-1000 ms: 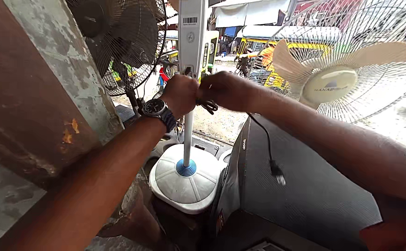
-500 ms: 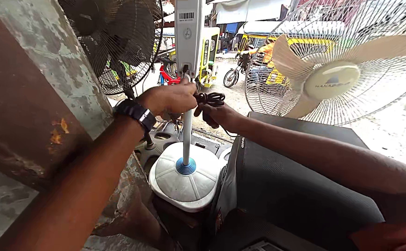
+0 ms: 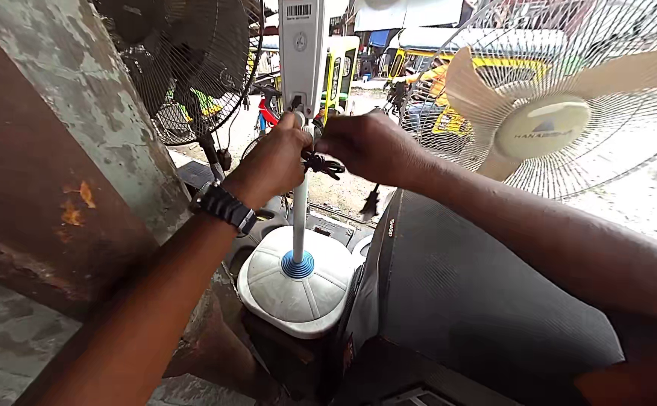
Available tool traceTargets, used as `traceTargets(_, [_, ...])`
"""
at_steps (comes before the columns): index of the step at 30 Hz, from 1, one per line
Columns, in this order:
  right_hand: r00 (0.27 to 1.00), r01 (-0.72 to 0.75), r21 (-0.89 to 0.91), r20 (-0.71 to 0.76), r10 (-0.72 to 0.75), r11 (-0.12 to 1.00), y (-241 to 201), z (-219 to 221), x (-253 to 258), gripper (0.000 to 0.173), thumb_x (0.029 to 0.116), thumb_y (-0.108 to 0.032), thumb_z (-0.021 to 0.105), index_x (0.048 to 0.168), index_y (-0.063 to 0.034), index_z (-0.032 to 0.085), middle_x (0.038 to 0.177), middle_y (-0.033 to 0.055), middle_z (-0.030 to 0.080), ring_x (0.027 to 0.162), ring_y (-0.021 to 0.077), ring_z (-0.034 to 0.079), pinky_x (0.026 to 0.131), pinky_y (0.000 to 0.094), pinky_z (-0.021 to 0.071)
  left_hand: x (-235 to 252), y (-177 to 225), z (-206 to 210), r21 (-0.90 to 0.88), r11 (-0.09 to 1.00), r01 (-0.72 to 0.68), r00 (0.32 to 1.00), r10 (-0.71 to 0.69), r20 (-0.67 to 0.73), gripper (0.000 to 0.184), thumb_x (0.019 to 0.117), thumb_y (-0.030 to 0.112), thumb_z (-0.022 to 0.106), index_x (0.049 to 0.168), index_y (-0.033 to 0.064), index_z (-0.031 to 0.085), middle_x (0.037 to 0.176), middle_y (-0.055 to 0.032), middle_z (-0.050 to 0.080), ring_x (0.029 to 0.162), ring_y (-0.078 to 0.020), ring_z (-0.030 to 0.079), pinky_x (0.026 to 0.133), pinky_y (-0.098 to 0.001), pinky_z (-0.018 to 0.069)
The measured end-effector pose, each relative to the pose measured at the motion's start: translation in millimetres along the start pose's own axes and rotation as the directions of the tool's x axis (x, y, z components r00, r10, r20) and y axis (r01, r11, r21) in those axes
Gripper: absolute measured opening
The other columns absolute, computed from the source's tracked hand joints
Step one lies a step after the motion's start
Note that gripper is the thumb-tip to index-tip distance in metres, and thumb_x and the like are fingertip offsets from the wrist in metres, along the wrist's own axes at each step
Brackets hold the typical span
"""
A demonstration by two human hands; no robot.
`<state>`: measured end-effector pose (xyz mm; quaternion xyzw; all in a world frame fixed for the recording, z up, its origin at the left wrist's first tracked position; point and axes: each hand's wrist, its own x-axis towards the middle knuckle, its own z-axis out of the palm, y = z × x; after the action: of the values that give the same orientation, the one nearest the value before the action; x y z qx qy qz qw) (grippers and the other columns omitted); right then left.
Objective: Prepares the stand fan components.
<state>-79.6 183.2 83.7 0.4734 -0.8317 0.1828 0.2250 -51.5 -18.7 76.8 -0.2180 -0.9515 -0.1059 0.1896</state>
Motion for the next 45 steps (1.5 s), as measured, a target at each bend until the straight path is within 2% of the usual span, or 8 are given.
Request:
traceTargets(4, [0.995, -0.017, 0.257, -0.095, 0.043, 0.966, 43.8, 6.5, 13.8, 0.028, 0.1062, -0.026, 0.055, 0.099, -0.0039, 0.071, 0.079, 0.0022, 0.067, 0.064, 0.0095, 0.062, 0.062, 0.0305, 0.0550, -12.2, -0.2, 1.6, -0.198, 0.980, 0.005, 0.995, -0.026, -0.101, 0.040, 0.0897, 0.000, 0.070, 0.128, 0.0139, 0.068, 0.148, -0.0208, 0.037, 0.110, -0.0238, 0.064, 0.090, -0.0378, 0.0592])
traceTargets(10, [0.944, -0.303, 0.794, 0.176, 0.279, 0.527, 49.5, 47.3, 10.6, 0.028, 0.1079, -0.023, 0.052, 0.098, -0.0024, 0.067, 0.066, 0.0006, 0.060, 0.050, 0.0058, 0.053, 0.045, 0.0216, 0.0442, -17.9, -16.6, 12.7, -0.514, 0.858, 0.000, 0.984, -0.090, -0.151, 0.029, 0.0979, 0.007, 0.064, 0.126, 0.0126, 0.062, 0.115, -0.0090, 0.067, 0.092, -0.0160, 0.069, 0.080, -0.0355, 0.0606])
traceTargets(16, [0.778, -0.615, 0.776, 0.568, 0.270, 0.141, -16.9, 96.0, -33.1, 0.058, 0.1107, -0.050, 0.031, 0.103, -0.0046, 0.066, 0.068, 0.0008, 0.059, 0.051, 0.0073, 0.053, 0.047, 0.0222, 0.0463, -18.3, -11.2, 33.3, -0.527, 0.850, 0.019, 0.967, -0.149, -0.206, 0.039, 0.1008, 0.008, 0.060, 0.136, 0.0040, 0.044, 0.097, -0.0119, 0.068, 0.074, -0.0204, 0.071, 0.071, -0.0407, 0.0628])
traceTargets(20, [0.770, -0.622, 0.684, 0.623, 0.140, 0.381, -63.0, 75.4, -38.4, 0.026, 0.1108, -0.023, 0.046, 0.108, -0.0028, 0.061, 0.069, 0.0011, 0.059, 0.053, 0.0049, 0.053, 0.050, 0.0178, 0.0450, -19.5, -17.0, 37.6, -0.433, 0.901, 0.022, 0.958, -0.143, -0.248, 0.021, 0.0969, 0.003, 0.062, 0.118, 0.0043, 0.057, 0.101, -0.0109, 0.069, 0.083, -0.0193, 0.069, 0.076, -0.0405, 0.0590])
traceTargets(26, [0.992, 0.001, 0.279, 0.124, -0.037, 0.960, -15.1, 17.3, 7.8, 0.024, 0.1070, -0.019, 0.052, 0.103, -0.0019, 0.068, 0.074, 0.0036, 0.060, 0.061, 0.0119, 0.057, 0.058, 0.0327, 0.0514, -28.7, -29.2, 31.4, -0.517, 0.856, 0.013, 0.922, -0.211, -0.325, 0.020, 0.0910, -0.001, 0.065, 0.109, 0.0070, 0.068, 0.102, -0.0057, 0.073, 0.088, -0.0134, 0.071, 0.080, -0.0361, 0.0594])
traceTargets(30, [0.991, -0.025, 0.057, -0.127, 0.032, 0.998, 20.1, 12.1, 22.3, 0.025, 0.1063, -0.027, 0.054, 0.104, -0.0062, 0.067, 0.079, 0.0044, 0.064, 0.067, 0.0162, 0.061, 0.065, 0.0398, 0.0538, -30.6, -24.6, 27.4, -0.765, 0.643, 0.031, 0.937, -0.285, -0.202, 0.020, 0.0972, -0.002, 0.059, 0.117, 0.0032, 0.062, 0.100, -0.0100, 0.071, 0.076, -0.0166, 0.069, 0.059, -0.0321, 0.0581])
traceTargets(36, [0.964, -0.012, -0.491, -0.237, -0.121, 0.871, 44.1, 33.5, 22.7, 0.033, 0.1076, -0.027, 0.048, 0.099, 0.0001, 0.066, 0.092, 0.0202, 0.064, 0.091, 0.0419, 0.067, 0.070, 0.0552, 0.0537, -32.3, -12.2, 19.3, -0.891, 0.431, 0.145, 0.932, -0.361, -0.023, 0.025, 0.0969, -0.005, 0.054, 0.118, 0.0008, 0.067, 0.106, -0.0128, 0.071, 0.079, -0.0188, 0.071, 0.068, -0.0336, 0.0623])
traceTargets(45, [0.955, -0.268, -0.185, -0.179, 0.235, 0.946, 17.1, 27.8, 36.9, 0.039, 0.1095, -0.037, 0.045, 0.098, -0.0041, 0.061, 0.078, 0.0139, 0.064, 0.075, 0.0341, 0.067, 0.069, 0.0559, 0.0527, -33.6, -14.4, 32.3, -0.757, 0.646, 0.099, 0.948, -0.293, -0.126, 0.025, 0.0965, 0.027, 0.072, 0.110, 0.0065, 0.067, 0.092, -0.0065, 0.073, 0.070, -0.0154, 0.071, 0.063, -0.0339, 0.0611])
